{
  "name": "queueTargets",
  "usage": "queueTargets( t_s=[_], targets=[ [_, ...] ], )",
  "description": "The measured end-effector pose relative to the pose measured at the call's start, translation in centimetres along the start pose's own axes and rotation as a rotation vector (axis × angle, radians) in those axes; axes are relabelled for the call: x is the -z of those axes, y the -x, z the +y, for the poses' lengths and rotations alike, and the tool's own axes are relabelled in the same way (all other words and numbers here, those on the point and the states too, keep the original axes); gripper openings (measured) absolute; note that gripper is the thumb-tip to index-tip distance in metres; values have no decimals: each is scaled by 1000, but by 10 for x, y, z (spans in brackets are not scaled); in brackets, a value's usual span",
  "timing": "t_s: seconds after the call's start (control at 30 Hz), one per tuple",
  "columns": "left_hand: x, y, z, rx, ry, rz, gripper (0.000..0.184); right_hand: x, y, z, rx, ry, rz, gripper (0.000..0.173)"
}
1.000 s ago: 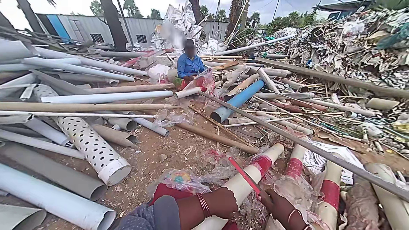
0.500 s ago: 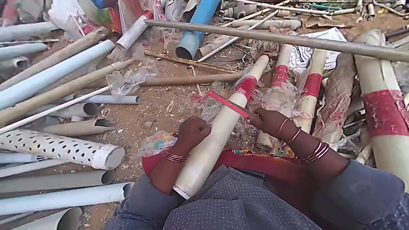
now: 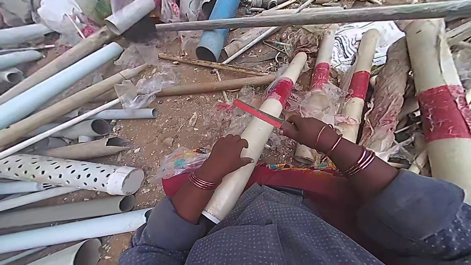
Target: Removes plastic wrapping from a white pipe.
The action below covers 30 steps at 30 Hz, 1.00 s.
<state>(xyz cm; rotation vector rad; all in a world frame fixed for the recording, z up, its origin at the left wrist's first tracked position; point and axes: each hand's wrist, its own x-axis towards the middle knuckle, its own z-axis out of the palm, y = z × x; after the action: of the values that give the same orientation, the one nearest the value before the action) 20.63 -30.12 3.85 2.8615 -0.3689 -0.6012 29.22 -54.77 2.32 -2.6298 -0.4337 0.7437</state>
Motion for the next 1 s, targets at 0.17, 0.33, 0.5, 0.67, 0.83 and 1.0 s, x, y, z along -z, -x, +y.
queueTargets(
  t_s=[0.17, 0.33, 0.5, 0.67, 0.83, 1.0],
  targets=[
    [4, -5, 1, 28, 0, -253, 39, 2, 2, -1, 12, 12, -9, 51],
    [-1, -4, -9, -119, 282, -148, 33, 3, 4, -1, 34, -1, -4, 50],
    [-20, -1, -39, 42, 1116, 599, 29, 6, 10, 0, 38, -22, -8, 49],
    [-7, -3, -61, 464, 574, 679, 31, 5, 6, 4, 42, -32, 9, 49],
    [7, 17, -79, 582, 479, 622, 39, 4, 5, 2, 59, -1, 18, 50],
    [14, 53, -61, 215, 458, 779, 32, 5, 11, -5, 17, -27, -5, 49]
  ],
)
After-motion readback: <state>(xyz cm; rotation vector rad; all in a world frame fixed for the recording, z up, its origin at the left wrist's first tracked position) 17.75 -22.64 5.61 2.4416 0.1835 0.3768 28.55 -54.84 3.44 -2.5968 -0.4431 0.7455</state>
